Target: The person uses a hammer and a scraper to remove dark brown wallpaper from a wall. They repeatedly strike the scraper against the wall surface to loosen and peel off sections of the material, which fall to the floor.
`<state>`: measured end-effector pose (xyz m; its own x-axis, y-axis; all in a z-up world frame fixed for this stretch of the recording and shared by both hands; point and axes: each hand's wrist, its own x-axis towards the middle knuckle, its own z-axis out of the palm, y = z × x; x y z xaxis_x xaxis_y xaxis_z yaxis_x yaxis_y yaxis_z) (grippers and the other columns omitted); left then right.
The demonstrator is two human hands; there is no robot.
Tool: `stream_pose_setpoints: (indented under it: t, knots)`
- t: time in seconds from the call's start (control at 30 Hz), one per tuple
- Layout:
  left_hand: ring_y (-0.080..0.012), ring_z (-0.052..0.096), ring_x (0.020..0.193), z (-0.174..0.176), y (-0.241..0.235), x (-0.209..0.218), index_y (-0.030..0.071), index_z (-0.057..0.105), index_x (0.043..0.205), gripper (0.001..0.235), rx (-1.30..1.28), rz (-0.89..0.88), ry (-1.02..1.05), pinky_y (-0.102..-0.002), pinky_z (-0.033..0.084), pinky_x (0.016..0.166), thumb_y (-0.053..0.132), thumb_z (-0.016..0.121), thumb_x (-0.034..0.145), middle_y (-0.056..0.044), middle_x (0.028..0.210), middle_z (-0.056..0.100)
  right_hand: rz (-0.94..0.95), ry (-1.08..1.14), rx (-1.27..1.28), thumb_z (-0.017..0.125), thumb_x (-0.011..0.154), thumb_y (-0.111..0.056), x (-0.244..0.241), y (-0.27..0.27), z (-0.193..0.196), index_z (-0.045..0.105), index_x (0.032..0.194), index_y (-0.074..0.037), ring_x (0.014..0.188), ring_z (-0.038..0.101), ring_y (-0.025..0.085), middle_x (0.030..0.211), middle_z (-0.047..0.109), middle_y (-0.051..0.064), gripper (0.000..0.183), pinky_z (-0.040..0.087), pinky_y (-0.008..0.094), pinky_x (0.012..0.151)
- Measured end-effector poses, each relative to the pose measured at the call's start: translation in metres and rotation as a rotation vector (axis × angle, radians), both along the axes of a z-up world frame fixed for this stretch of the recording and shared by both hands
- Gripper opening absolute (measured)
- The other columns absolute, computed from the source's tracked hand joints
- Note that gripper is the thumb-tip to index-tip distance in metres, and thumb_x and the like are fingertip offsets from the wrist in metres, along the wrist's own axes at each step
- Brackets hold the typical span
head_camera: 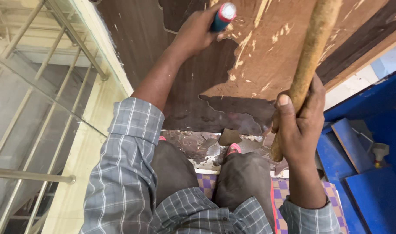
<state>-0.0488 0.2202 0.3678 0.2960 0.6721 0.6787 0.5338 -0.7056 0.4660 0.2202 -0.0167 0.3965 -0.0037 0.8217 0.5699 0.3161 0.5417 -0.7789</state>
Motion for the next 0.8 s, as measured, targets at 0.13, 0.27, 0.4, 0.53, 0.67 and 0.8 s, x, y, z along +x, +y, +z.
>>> stream_pose_setpoints:
  t: [0.13,0.27,0.4,0.53,0.67,0.8]
  knots:
    - [-0.041,0.069,0.099,0.02,-0.002,0.008,0.004,0.061,0.122,0.045,0.089,0.027,0.009,-0.049,0.051,0.079,0.019,0.086,0.088,-0.018,0.106,0.074,0.009,0.038,0.014,0.057,0.117,-0.011,-0.003,-0.001,-0.009,0.034,0.157,0.001,0.061,0.053,0.007,0.092,0.057,0.004,0.048,0.045,0.021,0.055]
    - [-0.0389,0.07,0.096,0.022,0.003,0.013,0.003,0.062,0.114,0.037,0.053,0.037,0.017,-0.048,0.051,0.076,0.023,0.082,0.09,-0.017,0.102,0.074,-0.002,0.034,-0.019,0.058,0.113,-0.011,-0.005,-0.002,-0.012,0.033,0.16,0.0,0.063,0.053,0.007,0.092,0.057,0.003,0.054,0.045,0.022,0.057]
    - [-0.0403,0.069,0.094,0.015,0.013,0.016,0.003,0.062,0.113,0.035,0.089,0.057,0.053,-0.05,0.05,0.075,0.022,0.082,0.091,-0.017,0.101,0.073,0.015,-0.024,0.008,0.058,0.114,-0.01,-0.004,-0.006,-0.015,0.033,0.16,0.0,0.063,0.054,0.007,0.09,0.057,0.003,0.053,0.045,0.022,0.059]
    - [-0.0426,0.067,0.096,0.008,0.022,0.016,0.003,0.061,0.115,0.035,0.169,0.018,0.065,-0.05,0.05,0.076,0.02,0.082,0.092,-0.019,0.102,0.071,0.019,-0.035,-0.004,0.058,0.114,-0.012,-0.004,-0.008,-0.015,0.033,0.16,0.0,0.068,0.054,0.007,0.092,0.055,0.003,0.054,0.045,0.022,0.059]
    - [-0.0431,0.067,0.096,0.008,0.018,0.018,0.004,0.061,0.118,0.036,0.184,-0.044,0.094,-0.05,0.051,0.076,0.016,0.081,0.091,-0.02,0.105,0.071,-0.026,-0.056,0.043,0.059,0.115,-0.014,-0.002,-0.013,-0.017,0.034,0.161,0.0,0.063,0.055,0.007,0.095,0.056,0.005,0.054,0.047,0.021,0.055]
    - [-0.0414,0.068,0.095,0.01,0.014,0.025,0.003,0.062,0.115,0.035,0.183,0.014,0.098,-0.05,0.051,0.075,0.015,0.08,0.088,-0.018,0.103,0.072,-0.166,-0.174,0.232,0.058,0.123,-0.016,0.003,-0.017,-0.027,0.032,0.157,0.0,0.071,0.06,0.009,0.101,0.057,0.007,0.046,0.05,0.022,0.065]
